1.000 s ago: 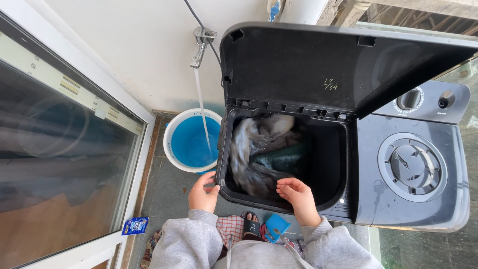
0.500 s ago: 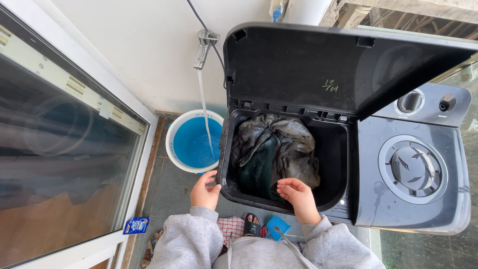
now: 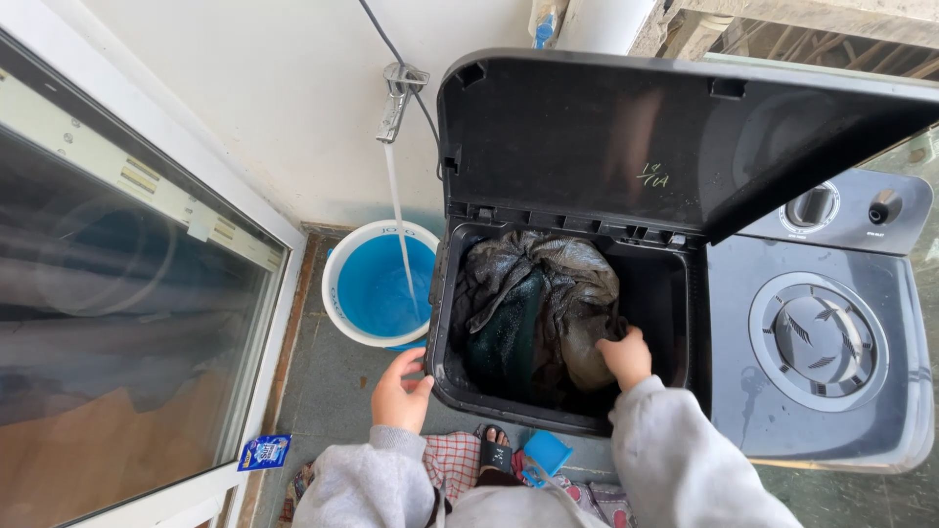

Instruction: The person loads clothes into a top-loading washing machine, adds detergent, and pours water from a bucket into the machine. They repeatedly fill the bucket from a tap and pour water over the clothes, adjusting the load by hand.

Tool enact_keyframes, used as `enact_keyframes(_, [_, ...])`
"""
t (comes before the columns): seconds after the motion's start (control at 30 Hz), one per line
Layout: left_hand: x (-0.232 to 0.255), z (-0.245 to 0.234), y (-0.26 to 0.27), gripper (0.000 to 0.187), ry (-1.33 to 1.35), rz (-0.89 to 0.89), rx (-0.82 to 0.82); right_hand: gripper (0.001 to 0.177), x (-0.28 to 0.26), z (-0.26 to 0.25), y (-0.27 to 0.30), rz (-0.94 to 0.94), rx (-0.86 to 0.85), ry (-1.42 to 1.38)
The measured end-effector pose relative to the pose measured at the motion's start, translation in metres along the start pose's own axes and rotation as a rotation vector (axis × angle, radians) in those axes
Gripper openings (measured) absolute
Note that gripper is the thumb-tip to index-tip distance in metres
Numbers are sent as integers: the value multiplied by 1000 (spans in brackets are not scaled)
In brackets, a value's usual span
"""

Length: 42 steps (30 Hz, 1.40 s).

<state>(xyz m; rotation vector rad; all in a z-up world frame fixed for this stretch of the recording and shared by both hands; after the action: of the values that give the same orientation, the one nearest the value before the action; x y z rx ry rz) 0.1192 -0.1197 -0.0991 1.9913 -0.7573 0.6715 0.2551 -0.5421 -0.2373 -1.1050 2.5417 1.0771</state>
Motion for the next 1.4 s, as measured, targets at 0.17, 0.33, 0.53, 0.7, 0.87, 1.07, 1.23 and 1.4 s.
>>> enact_keyframes(0.17, [0, 1, 1, 46, 33, -10, -5, 126, 61, 74, -107, 91, -124, 580])
enact_keyframes(0.33, [-7, 3, -2, 47, 89, 15, -2, 49, 15, 53, -85, -1125, -169, 474])
enact_keyframes(0.53, [9, -4, 6, 45, 70, -18, -47, 57, -61, -131, 38, -921, -46, 387])
enact_keyframes(0.7, [5, -3, 1, 46, 60, -37, -72, 33, -106, -234, 130, -242, -85, -368])
enact_keyframes(0.87, [3, -3, 0, 46, 20, -53, -68, 49, -107, -242, 150, -592, 254, 250])
enact_keyframes(1.07, [1, 0, 1, 46, 21, -37, -61, 25, -196, -60, 202, -403, -28, 124])
enact_keyframes(1.23, [-11, 6, -9, 46, 25, 13, -33, 45, -187, 113, 203, -659, -497, 783])
enact_keyframes(1.4, [-7, 4, -2, 47, 38, 6, -32, 40, -174, 77, 206, -706, -464, 806])
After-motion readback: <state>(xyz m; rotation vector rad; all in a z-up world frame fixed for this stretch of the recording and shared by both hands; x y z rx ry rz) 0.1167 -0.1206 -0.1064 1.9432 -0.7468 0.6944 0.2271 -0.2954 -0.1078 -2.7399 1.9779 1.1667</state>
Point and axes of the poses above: each hand's wrist, its own y-axis away from the middle knuckle, its own z-axis out of the palm, x = y × z, the point moved 6 cm from there along -y, towards the middle knuckle, and after that the axes turned 5 degrees about z, right-handed, at the moved point
